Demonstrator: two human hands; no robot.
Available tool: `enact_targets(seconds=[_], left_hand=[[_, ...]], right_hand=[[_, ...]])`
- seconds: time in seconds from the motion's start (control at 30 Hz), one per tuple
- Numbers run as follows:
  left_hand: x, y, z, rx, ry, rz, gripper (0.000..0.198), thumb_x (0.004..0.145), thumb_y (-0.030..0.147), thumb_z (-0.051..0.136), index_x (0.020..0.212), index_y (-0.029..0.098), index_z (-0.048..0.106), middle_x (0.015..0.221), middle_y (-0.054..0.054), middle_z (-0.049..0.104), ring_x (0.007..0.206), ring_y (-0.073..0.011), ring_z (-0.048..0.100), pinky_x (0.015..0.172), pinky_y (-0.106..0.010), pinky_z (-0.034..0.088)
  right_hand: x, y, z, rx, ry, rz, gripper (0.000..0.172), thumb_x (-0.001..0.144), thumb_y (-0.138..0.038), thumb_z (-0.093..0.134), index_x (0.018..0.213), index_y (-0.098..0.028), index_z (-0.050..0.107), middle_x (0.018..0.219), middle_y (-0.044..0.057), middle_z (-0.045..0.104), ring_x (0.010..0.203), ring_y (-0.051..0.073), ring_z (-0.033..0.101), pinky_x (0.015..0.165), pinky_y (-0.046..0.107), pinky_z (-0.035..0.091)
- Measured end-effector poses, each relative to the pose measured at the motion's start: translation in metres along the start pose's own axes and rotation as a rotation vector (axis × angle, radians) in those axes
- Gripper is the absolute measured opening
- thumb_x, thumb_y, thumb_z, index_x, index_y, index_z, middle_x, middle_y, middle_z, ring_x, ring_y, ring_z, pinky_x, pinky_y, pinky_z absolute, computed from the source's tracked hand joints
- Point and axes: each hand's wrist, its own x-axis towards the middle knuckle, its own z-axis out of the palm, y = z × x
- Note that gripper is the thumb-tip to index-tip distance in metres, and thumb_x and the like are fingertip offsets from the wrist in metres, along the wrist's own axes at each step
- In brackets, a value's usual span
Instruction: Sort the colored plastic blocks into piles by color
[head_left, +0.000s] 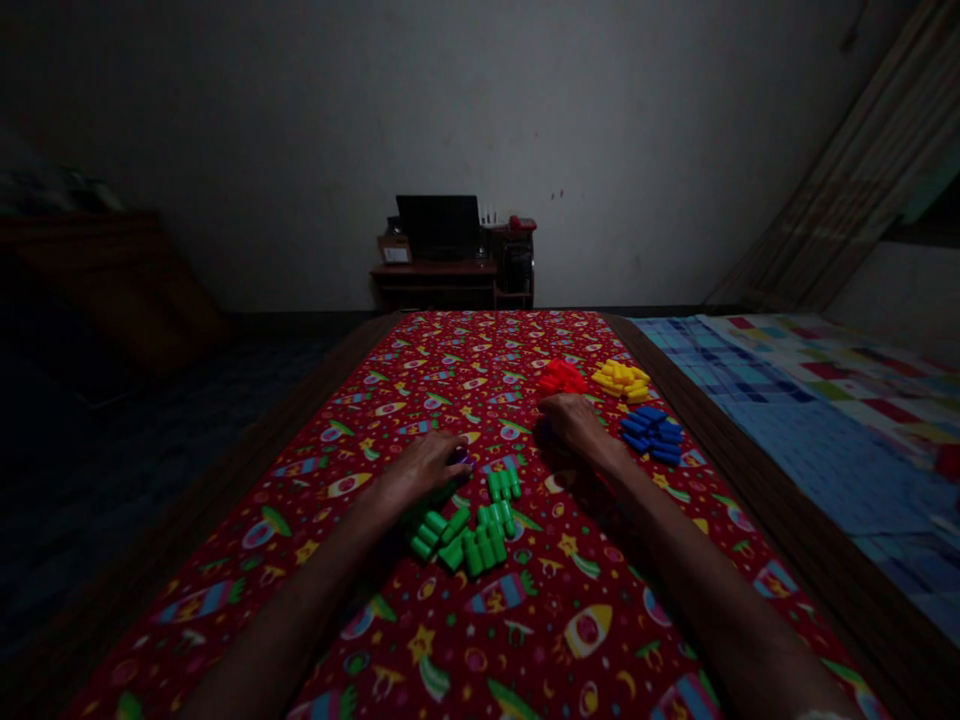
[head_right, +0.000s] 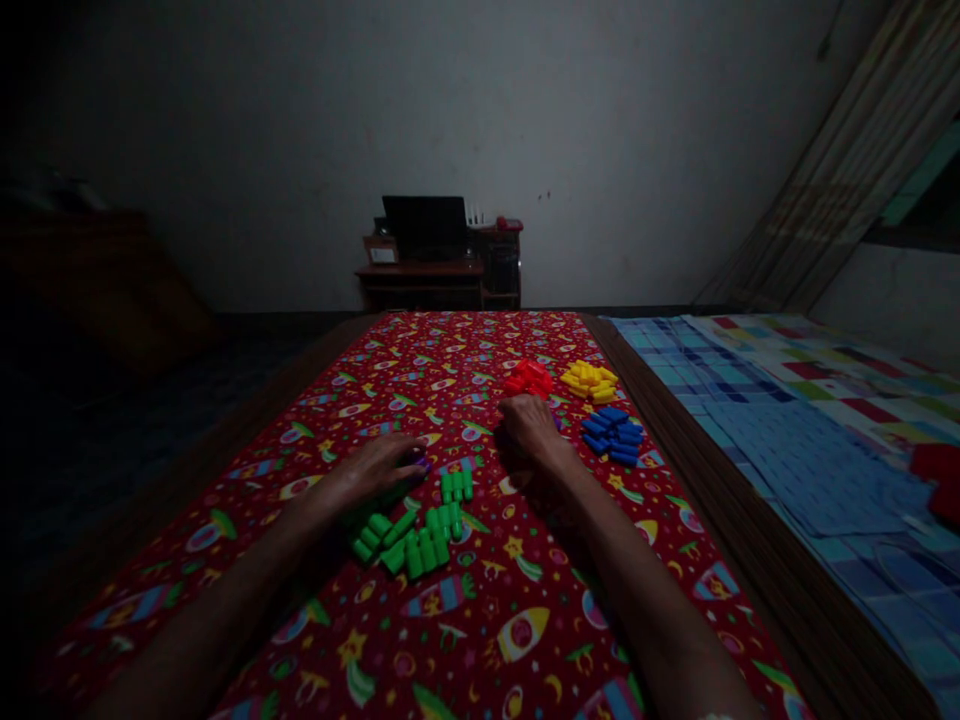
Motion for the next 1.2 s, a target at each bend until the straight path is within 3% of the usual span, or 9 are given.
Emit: enact_targets(seconds=[0.1, 0.23, 0.43, 0.53, 0.63, 0.8, 0.93, 1.03, 1.2], left_hand=[[0.002, 0.007, -0.001, -0.028, -0.013, -0.04, 0.043, 0.072, 0.035, 0.067, 0.113, 0.022, 0.067, 0.11, -0.008, 0.071, 0.101, -0.0267, 0.065, 0.088, -0.034, 0.049], [0.01, 0.021, -0.011, -0.181, 0.046, -0.142, 0.055, 0.063, 0.029, 0.071, 0.116, 0.02, 0.065, 0.097, -0.004, 0.071, 0.092, -0.0238, 0.067, 0.081, -0.032, 0.051], [0.012, 0.041, -0.007, -0.411, 0.243, -0.059, 0.07, 0.061, 0.034, 0.073, 0.127, 0.022, 0.054, 0.089, -0.001, 0.068, 0.082, -0.0192, 0.066, 0.077, -0.032, 0.053], [0.011, 0.05, -0.002, -0.443, 0.257, -0.044, 0.075, 0.059, 0.037, 0.075, 0.127, 0.021, 0.05, 0.096, -0.004, 0.068, 0.083, -0.0199, 0.066, 0.074, -0.033, 0.055], [0.007, 0.051, -0.011, -0.396, 0.207, -0.01, 0.067, 0.06, 0.044, 0.074, 0.12, 0.02, 0.057, 0.105, -0.008, 0.068, 0.089, -0.0229, 0.067, 0.077, -0.035, 0.055], [-0.005, 0.031, -0.05, -0.218, 0.066, -0.033, 0.041, 0.068, 0.055, 0.064, 0.092, 0.023, 0.071, 0.096, -0.006, 0.074, 0.091, -0.0256, 0.068, 0.084, -0.034, 0.052], [-0.018, 0.011, -0.069, -0.165, 0.049, -0.138, 0.054, 0.066, 0.063, 0.061, 0.1, 0.023, 0.072, 0.097, -0.007, 0.075, 0.086, -0.0265, 0.069, 0.075, -0.033, 0.054], [-0.038, -0.003, -0.068, -0.112, 0.029, -0.165, 0.059, 0.067, 0.068, 0.059, 0.104, 0.024, 0.071, 0.103, -0.008, 0.074, 0.088, -0.0277, 0.069, 0.076, -0.032, 0.055], [-0.094, -0.033, -0.043, -0.066, 0.046, -0.149, 0.059, 0.071, 0.066, 0.057, 0.113, 0.026, 0.068, 0.112, -0.008, 0.071, 0.1, -0.0297, 0.066, 0.084, -0.035, 0.054]], right_hand=[[-0.001, 0.002, 0.0, 0.0, -0.068, 0.025, 0.027, 0.082, -0.007, 0.044, 0.079, -0.012, 0.07, 0.074, 0.011, 0.066, 0.062, 0.015, 0.051, 0.058, 0.026, 0.028], [-0.003, -0.011, -0.008, 0.18, 0.056, -0.047, 0.025, 0.087, -0.015, 0.046, 0.079, -0.011, 0.069, 0.068, 0.007, 0.063, 0.057, 0.012, 0.046, 0.057, 0.024, 0.027], [-0.007, -0.06, -0.005, 0.688, 0.003, -0.252, 0.027, 0.091, -0.029, 0.05, 0.106, -0.015, 0.068, 0.081, 0.003, 0.071, 0.067, 0.012, 0.059, 0.062, 0.02, 0.038], [-0.006, -0.067, 0.0, 0.648, -0.002, -0.226, 0.021, 0.087, -0.021, 0.057, 0.103, -0.015, 0.069, 0.076, 0.003, 0.071, 0.066, 0.012, 0.061, 0.062, 0.02, 0.039], [-0.004, -0.051, -0.006, 0.547, 0.029, -0.168, 0.016, 0.084, -0.019, 0.059, 0.094, -0.014, 0.071, 0.071, 0.003, 0.069, 0.063, 0.011, 0.06, 0.059, 0.019, 0.038], [-0.006, -0.008, -0.036, 0.378, 0.115, 0.008, 0.02, 0.086, -0.022, 0.057, 0.095, -0.013, 0.072, 0.078, 0.006, 0.071, 0.067, 0.014, 0.061, 0.06, 0.022, 0.038], [-0.012, 0.003, -0.044, 0.288, -0.062, 0.016, 0.015, 0.082, -0.018, 0.059, 0.085, -0.016, 0.074, 0.072, 0.004, 0.069, 0.062, 0.014, 0.059, 0.057, 0.023, 0.037], [-0.016, 0.002, -0.036, 0.193, -0.094, -0.001, 0.011, 0.077, -0.015, 0.063, 0.079, -0.017, 0.074, 0.069, 0.006, 0.067, 0.061, 0.016, 0.058, 0.056, 0.024, 0.036], [-0.015, 0.002, -0.029, 0.077, 0.065, 0.056, 0.016, 0.079, -0.013, 0.056, 0.08, -0.016, 0.073, 0.071, 0.008, 0.066, 0.062, 0.016, 0.055, 0.056, 0.025, 0.031]])
